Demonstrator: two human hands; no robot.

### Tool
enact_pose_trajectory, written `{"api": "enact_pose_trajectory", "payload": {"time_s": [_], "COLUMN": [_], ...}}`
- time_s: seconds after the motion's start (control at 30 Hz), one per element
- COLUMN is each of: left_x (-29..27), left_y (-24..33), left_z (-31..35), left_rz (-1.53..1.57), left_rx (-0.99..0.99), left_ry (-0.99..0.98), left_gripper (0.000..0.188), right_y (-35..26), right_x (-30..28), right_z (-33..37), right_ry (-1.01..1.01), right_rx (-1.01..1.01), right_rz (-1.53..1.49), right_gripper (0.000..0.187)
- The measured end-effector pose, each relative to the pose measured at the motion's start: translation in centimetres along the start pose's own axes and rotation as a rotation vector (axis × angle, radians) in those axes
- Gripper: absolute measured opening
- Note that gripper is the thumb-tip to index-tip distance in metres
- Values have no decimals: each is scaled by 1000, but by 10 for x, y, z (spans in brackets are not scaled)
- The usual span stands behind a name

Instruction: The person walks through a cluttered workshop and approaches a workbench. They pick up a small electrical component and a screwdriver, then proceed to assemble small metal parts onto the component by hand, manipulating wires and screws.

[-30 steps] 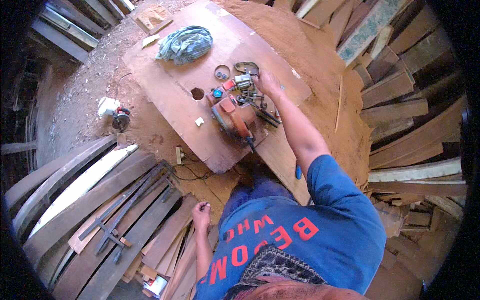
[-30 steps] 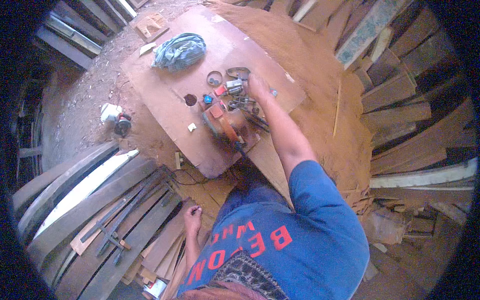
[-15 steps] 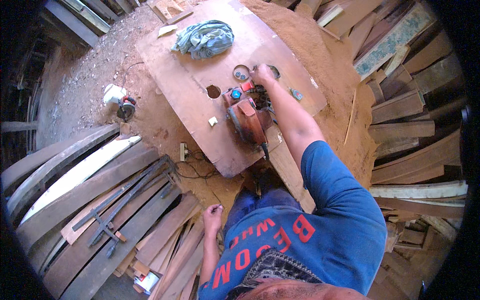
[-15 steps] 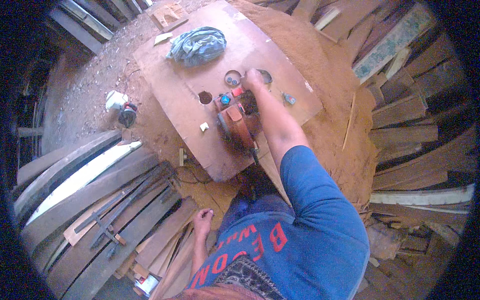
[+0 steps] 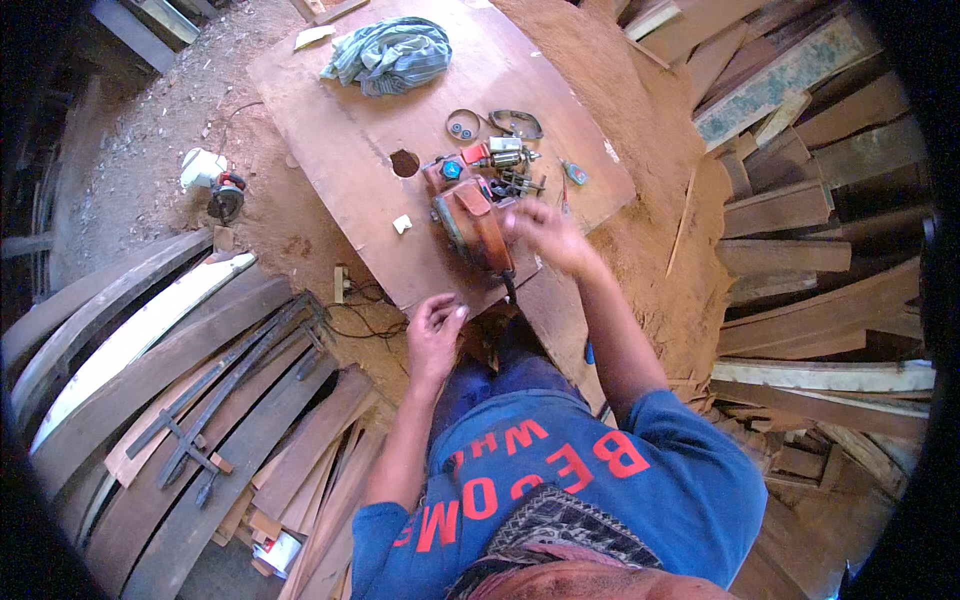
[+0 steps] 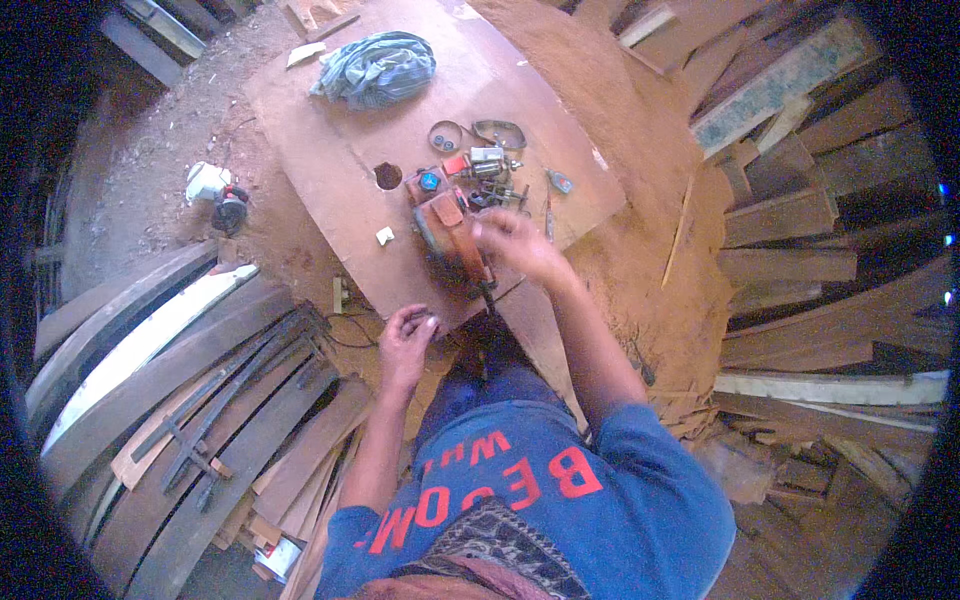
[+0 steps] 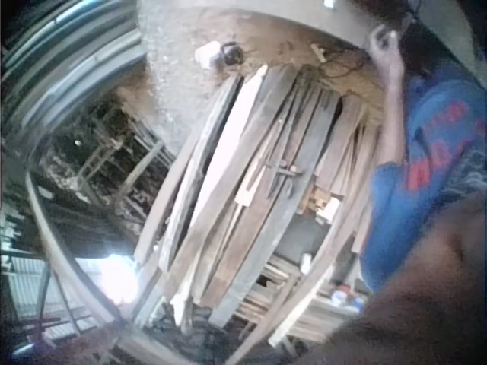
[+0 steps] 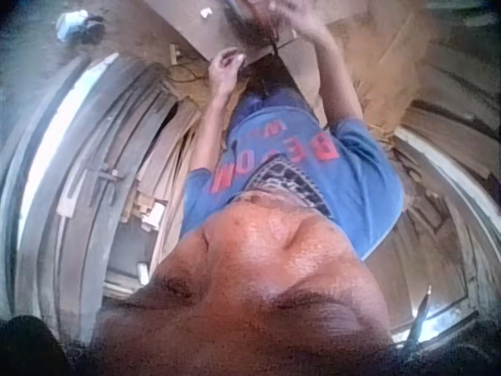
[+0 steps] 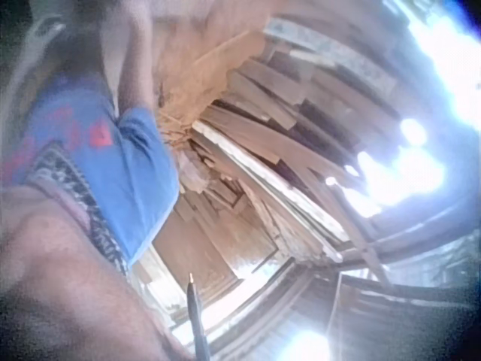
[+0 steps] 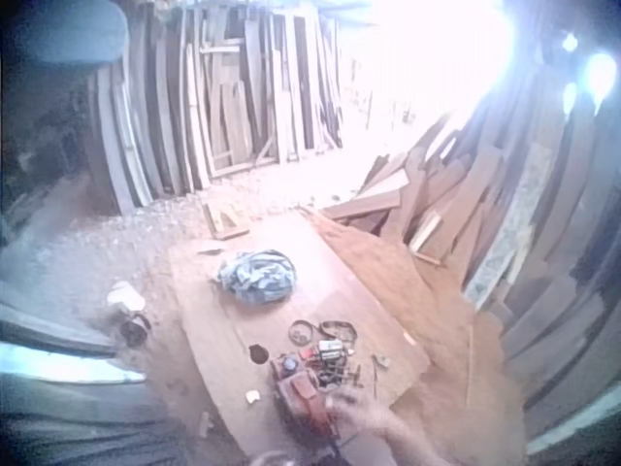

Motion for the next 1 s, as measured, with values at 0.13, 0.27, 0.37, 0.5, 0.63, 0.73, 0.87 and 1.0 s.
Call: {"api": "enact_pose_trajectory", "payload": {"time_s": [0.13, 0.27, 0.37, 0.5, 0.63, 0.73, 0.87, 1.0], "left_x": [48, 70, 75, 67, 86, 96, 106, 96], "left_y": [25, 14, 3, -7, 17, 15, 1, 7], "left_z": [-13, -18, -23, -48, -60, -79, -101, -109], "left_rz": [112, 174, 172, -105, -318, -451, -390, -247], "left_rx": [-37, -107, -165, -67, 81, 88, 16, 165], "left_ry": [-183, -293, -277, -16, 96, 150, 200, 351], "left_gripper": [33, 31, 32, 38, 53, 61, 49, 41], "right_y": [34, 65, 70, 74, 121, 114, 107, 114], "right_x": [37, 28, 19, -35, -109, -118, -120, -117], "right_z": [72, 83, 73, 8, -78, -122, -141, -143], "right_ry": [-210, -99, -28, 285, 530, 492, 565, 578], "right_rx": [138, 213, 198, 45, 1, -47, -29, 28], "right_rz": [-285, -480, -494, -174, 303, 324, 165, 59], "right_gripper": [30, 21, 17, 24, 28, 29, 28, 25]}}
Point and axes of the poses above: each hand's wrist, its own z-axis away from the middle knuckle, its own x-axis out of the palm, y = z × x, the point moved 4 cm from there along -z, towards the middle knuckle, and after that the axes turned 8 degrees about -z, right-handed, at the moved point
